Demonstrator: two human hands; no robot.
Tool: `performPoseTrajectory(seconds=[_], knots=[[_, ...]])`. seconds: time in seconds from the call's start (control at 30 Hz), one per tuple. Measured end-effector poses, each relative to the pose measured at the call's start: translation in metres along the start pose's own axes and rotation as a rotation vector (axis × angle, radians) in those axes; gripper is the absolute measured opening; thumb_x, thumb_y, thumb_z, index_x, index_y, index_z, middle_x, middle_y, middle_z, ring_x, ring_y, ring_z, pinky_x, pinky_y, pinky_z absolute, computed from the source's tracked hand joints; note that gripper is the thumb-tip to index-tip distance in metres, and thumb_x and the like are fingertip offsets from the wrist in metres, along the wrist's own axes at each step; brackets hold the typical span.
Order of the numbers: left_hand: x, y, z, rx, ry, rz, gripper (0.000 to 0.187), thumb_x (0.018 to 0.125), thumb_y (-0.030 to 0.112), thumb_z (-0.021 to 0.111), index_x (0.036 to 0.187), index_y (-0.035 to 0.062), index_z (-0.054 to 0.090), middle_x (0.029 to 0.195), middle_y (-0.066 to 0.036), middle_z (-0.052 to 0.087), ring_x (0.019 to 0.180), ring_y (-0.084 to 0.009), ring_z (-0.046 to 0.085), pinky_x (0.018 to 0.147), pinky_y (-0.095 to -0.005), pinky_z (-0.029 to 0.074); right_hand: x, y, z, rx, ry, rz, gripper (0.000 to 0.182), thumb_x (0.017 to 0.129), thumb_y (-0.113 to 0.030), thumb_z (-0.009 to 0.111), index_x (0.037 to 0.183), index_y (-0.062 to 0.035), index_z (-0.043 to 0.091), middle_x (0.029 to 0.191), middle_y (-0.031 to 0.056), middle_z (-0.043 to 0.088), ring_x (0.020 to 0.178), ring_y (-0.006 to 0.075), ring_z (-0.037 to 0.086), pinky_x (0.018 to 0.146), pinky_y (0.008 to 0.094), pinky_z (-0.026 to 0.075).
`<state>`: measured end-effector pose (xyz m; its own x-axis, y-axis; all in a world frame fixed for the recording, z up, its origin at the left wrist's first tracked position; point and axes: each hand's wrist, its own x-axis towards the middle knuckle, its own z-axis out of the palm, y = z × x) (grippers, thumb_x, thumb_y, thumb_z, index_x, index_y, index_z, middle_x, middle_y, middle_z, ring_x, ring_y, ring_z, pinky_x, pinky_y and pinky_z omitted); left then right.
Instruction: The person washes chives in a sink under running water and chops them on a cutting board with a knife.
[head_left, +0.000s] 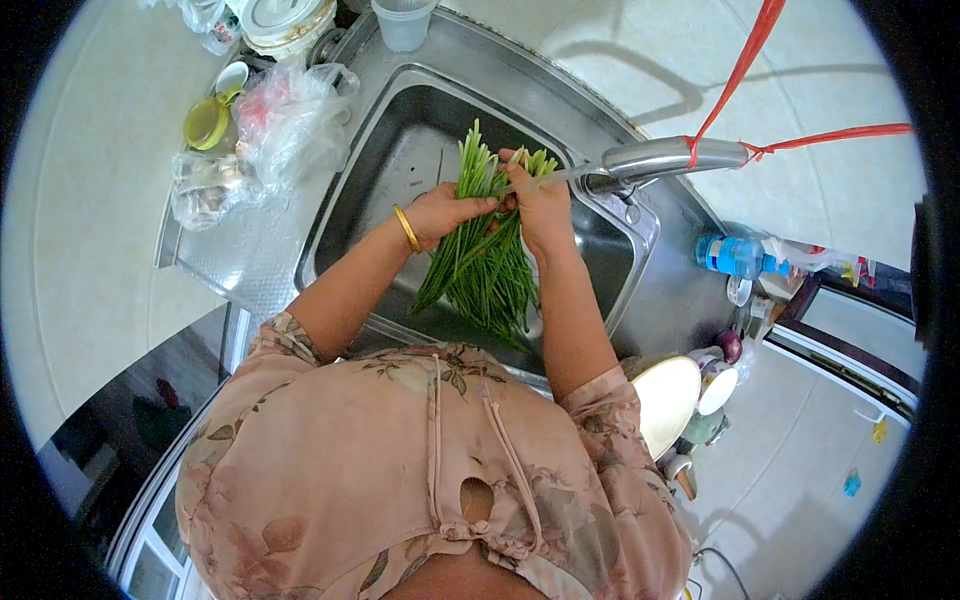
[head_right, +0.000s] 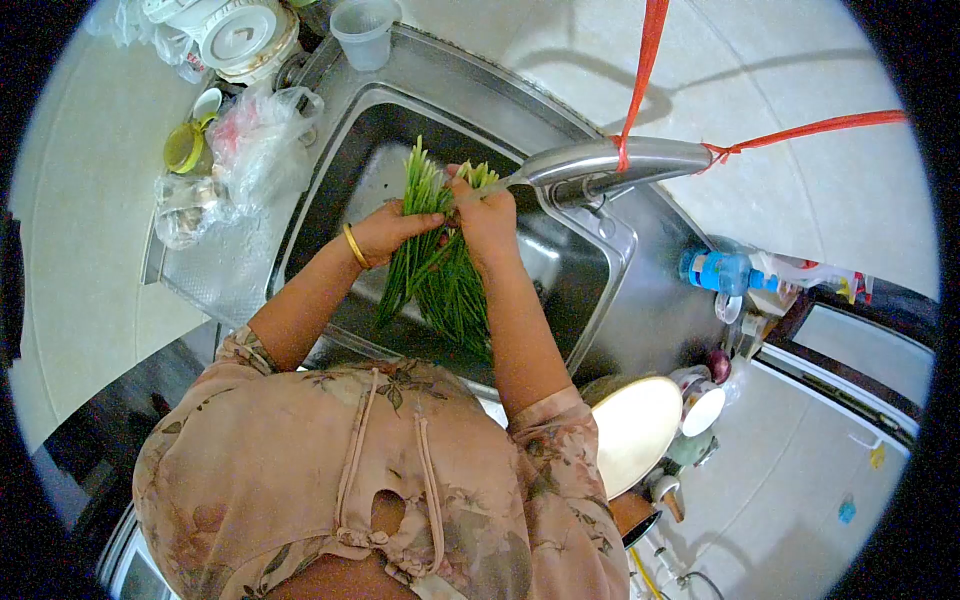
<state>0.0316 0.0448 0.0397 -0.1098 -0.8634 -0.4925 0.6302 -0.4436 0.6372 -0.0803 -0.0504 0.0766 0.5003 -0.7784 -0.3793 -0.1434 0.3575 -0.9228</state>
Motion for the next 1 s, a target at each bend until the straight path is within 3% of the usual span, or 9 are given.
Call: performPoseTrajectory(seconds=[0.13,0.23,0.43,0.53,0.63,0.83,0.93,1.0], knots=[[-0.001,0.005,0.003,0.051,-0.002,-0.02,0.031,0.082,0.023,0.06,0.103,0.0014,0.057,0.092,-0.006,0.06,0.081,-0.0137,0.055,0.069,-0.0275,0.047,-0.004,-0.004,0.001,0.006,-0.016,0.075,0.021,0.082,-0.014,0.057,0.099,0.0,0.059,0.076,0.0018,0.058,0.059,0.0078,0.049,0.049,0.0218,0.039],[0.005,0.0,-0.003,0.091,-0.055,-0.002,0.033,0.081,0.025,0.06,0.103,0.0011,0.056,0.091,-0.007,0.06,0.077,-0.0149,0.057,0.066,-0.0297,0.049,0.001,0.009,-0.007,-0.237,-0.052,0.059,0.024,0.081,-0.015,0.059,0.099,0.0008,0.058,0.077,0.0022,0.058,0.061,0.0092,0.052,0.05,0.0222,0.041],[-0.003,0.004,0.0,-0.156,-0.138,-0.067,0.033,0.083,0.024,0.056,0.106,0.0001,0.052,0.089,-0.01,0.06,0.073,-0.0187,0.06,0.058,-0.0333,0.053,-0.002,0.009,0.003,0.133,0.071,-0.057,0.019,0.082,-0.017,0.06,0.09,-0.0001,0.058,0.081,0.0045,0.057,0.071,0.0126,0.054,0.06,0.0269,0.044],[0.002,-0.001,-0.008,-0.212,-0.206,-0.074,0.03,0.084,0.02,0.054,0.106,-0.0003,0.051,0.093,-0.011,0.06,0.08,-0.0207,0.061,0.062,-0.0342,0.052,-0.004,0.008,0.003,0.132,0.112,-0.079,0.018,0.083,-0.018,0.058,0.088,-0.001,0.057,0.082,0.0058,0.057,0.075,0.0139,0.053,0.064,0.028,0.043],[0.012,-0.011,-0.016,-0.135,-0.046,0.076,0.031,0.083,0.018,0.052,0.109,0.0019,0.05,0.1,-0.015,0.059,0.086,-0.0266,0.061,0.071,-0.0394,0.051,-0.004,0.014,-0.002,0.274,0.148,-0.151,0.019,0.083,-0.019,0.058,0.091,-0.0018,0.056,0.08,0.0048,0.057,0.07,0.0135,0.053,0.062,0.0259,0.043],[0.009,-0.003,-0.019,-0.081,-0.18,-0.023,0.033,0.081,0.014,0.049,0.112,0.0024,0.05,0.103,-0.014,0.059,0.092,-0.0257,0.059,0.073,-0.038,0.05,-0.013,0.006,0.004,-0.072,0.079,-0.023,0.014,0.08,-0.014,0.06,0.086,-0.0021,0.056,0.072,0.0034,0.057,0.058,0.0101,0.05,0.051,0.0225,0.041],[0.005,-0.002,-0.017,-0.057,-0.172,-0.04,0.03,0.082,0.015,0.048,0.108,-0.0003,0.052,0.1,-0.013,0.06,0.091,-0.0216,0.059,0.073,-0.0359,0.049,-0.007,0.013,-0.005,-0.142,-0.058,0.056,0.012,0.077,-0.011,0.062,0.083,-0.0019,0.057,0.068,0.0034,0.057,0.058,0.0106,0.051,0.049,0.024,0.041],[0.005,-0.001,-0.017,-0.026,-0.175,-0.062,0.031,0.082,0.015,0.047,0.108,-0.0006,0.052,0.1,-0.013,0.06,0.091,-0.0218,0.06,0.072,-0.0358,0.05,-0.006,0.014,-0.007,-0.025,-0.09,0.138,0.011,0.076,-0.011,0.062,0.082,-0.0024,0.058,0.067,0.003,0.057,0.058,0.0105,0.052,0.05,0.0241,0.041]])
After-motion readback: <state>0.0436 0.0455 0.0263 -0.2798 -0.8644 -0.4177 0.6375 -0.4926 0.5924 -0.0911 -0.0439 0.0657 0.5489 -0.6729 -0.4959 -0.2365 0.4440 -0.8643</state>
